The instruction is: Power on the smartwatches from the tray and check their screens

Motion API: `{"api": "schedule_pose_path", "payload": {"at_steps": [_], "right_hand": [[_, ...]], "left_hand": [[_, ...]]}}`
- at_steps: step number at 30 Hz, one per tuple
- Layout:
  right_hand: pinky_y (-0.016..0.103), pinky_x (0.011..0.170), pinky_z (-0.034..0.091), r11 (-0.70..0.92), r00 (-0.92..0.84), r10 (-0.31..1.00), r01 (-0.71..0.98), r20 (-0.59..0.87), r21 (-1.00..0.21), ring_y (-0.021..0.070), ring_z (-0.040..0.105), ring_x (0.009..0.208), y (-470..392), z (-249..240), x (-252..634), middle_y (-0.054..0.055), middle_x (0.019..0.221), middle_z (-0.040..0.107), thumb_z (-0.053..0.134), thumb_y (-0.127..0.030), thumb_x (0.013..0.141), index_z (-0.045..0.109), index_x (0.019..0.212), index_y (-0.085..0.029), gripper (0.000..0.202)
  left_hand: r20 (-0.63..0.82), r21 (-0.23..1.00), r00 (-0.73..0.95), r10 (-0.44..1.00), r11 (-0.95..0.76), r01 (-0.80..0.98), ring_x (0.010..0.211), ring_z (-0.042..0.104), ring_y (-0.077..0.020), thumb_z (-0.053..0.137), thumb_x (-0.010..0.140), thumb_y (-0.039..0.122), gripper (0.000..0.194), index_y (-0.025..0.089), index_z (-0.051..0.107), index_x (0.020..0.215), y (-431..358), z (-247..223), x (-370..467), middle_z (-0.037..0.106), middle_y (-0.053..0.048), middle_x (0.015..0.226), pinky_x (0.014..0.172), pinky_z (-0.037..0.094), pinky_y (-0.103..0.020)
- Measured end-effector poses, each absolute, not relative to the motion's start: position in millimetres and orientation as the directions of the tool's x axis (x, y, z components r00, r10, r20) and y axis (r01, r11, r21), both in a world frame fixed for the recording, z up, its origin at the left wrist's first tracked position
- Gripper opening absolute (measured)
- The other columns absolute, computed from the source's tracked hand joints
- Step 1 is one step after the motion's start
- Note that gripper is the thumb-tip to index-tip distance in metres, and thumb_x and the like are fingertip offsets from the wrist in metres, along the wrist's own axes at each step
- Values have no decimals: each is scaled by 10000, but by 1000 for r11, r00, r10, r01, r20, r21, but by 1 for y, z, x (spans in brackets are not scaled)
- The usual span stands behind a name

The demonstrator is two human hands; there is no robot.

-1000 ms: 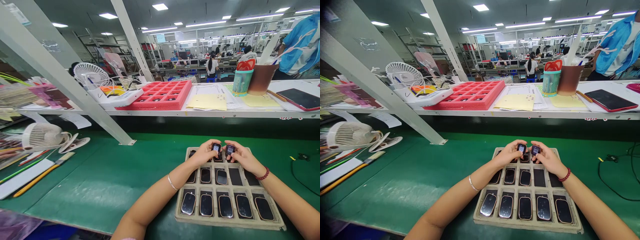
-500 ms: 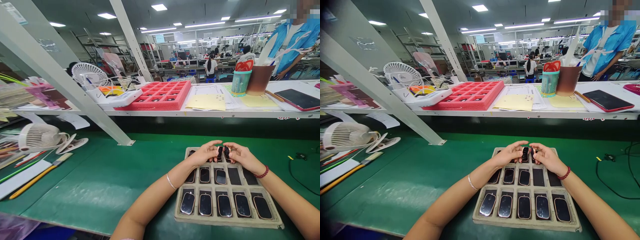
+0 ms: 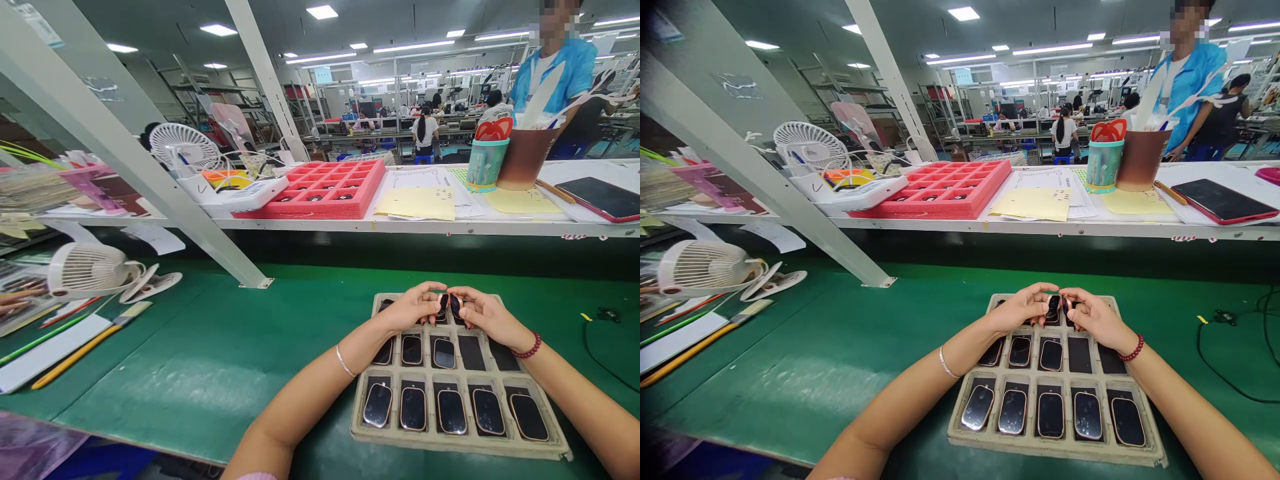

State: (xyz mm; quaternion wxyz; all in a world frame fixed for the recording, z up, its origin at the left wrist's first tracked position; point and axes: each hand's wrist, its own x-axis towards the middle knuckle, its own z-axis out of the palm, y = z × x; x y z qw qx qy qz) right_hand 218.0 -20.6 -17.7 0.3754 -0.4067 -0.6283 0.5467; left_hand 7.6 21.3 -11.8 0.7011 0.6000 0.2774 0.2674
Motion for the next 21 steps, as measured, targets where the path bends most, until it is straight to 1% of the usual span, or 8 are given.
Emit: {"api": "schedule_pose_path", "payload": {"at_steps": [6, 12, 17, 21], "right_hand": [[249, 540, 437, 81, -395, 918, 116, 29, -990, 110, 448, 582, -21, -16, 217, -31, 686, 479, 626, -434, 825, 505, 1225, -176, 491], [253, 540, 453, 95, -380, 924, 120, 42, -988, 101, 455, 595, -20, -17, 217, 17, 834, 539, 625, -431, 826, 502, 1212, -181, 476], [246, 529, 450, 96, -392, 919, 127, 38, -987, 95, 456, 581, -21, -17, 217, 21, 843, 553, 621, -414, 831, 511, 1210, -181, 458], [270, 547, 481, 86, -360, 932, 129, 34, -988, 105, 492, 580, -20, -19, 218, 25, 842, 573, 630, -417, 820, 522, 1213, -191, 466]], "left_hand": [[-63, 992, 703, 709, 121, -33, 543, 551, -51, 695, 727, 418, 560, 185, 477, 1188, 21, -11, 8, 555, -8, 870, 484, 315, -194], [-63, 991, 711, 700, 125, -36, 542, 552, -49, 700, 720, 423, 571, 186, 478, 1190, 22, -13, 8, 564, -14, 888, 484, 315, -193], [-64, 992, 702, 710, 123, -33, 545, 553, -49, 701, 722, 416, 575, 182, 480, 1198, 22, -14, 8, 575, -25, 915, 485, 313, -195], [-69, 990, 695, 716, 136, -43, 554, 563, -59, 703, 721, 387, 569, 174, 486, 1202, 21, -13, 8, 574, -21, 882, 483, 327, -192]]}}
